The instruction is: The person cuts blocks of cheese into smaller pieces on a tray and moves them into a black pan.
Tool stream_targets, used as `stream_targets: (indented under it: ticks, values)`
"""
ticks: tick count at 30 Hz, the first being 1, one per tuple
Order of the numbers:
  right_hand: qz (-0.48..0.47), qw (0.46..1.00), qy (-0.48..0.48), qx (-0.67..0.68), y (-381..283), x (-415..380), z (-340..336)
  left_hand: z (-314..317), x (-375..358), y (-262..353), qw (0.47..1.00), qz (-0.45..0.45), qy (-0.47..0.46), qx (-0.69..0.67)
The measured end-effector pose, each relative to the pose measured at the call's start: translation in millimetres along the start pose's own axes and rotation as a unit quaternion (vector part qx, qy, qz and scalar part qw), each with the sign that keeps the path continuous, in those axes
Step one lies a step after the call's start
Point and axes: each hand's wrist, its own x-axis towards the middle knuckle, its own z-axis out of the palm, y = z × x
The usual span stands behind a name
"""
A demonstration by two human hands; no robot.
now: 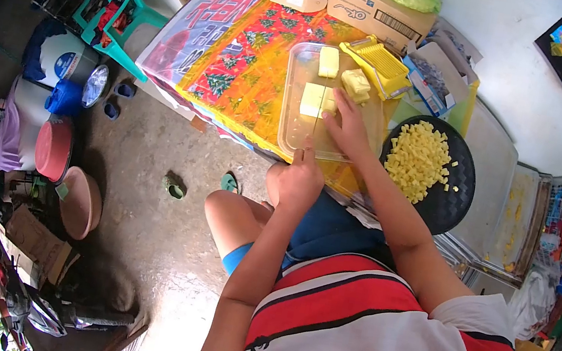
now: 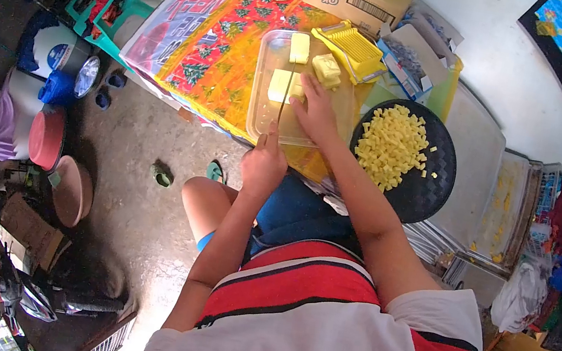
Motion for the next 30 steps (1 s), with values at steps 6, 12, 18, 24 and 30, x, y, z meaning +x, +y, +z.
stream_targets:
  ticks: [6,12,18,24,30]
  values:
    - [0.021,1.0,-0.003,0.0,-3.4,0.2,1.2,-2.0,1.3,4.1,1.0,-0.011,-0.02,0.021]
    - [0.014,1.0,-0.002,-0.003,-3.1,-0.5,1.5,-5.1,1.8,7.0,0.999,-0.008,-0.014,0.034]
    - [0.019,1.0,-0.001,-0.01,0.3,-1.0,5.5,-4.9,2.6,8.1,0.999,-0.008,-0.006,0.041]
    - [0.019,1.0,0.0,-0.007,1.0,-0.7,6.0,-3.0,2.1,8.2,0.999,-0.005,0.003,0.04]
    - [0.021,1.0,-0.001,0.001,-0.4,-1.1,5.4,-2.8,1.4,8.8,0.999,-0.006,-0.001,0.043]
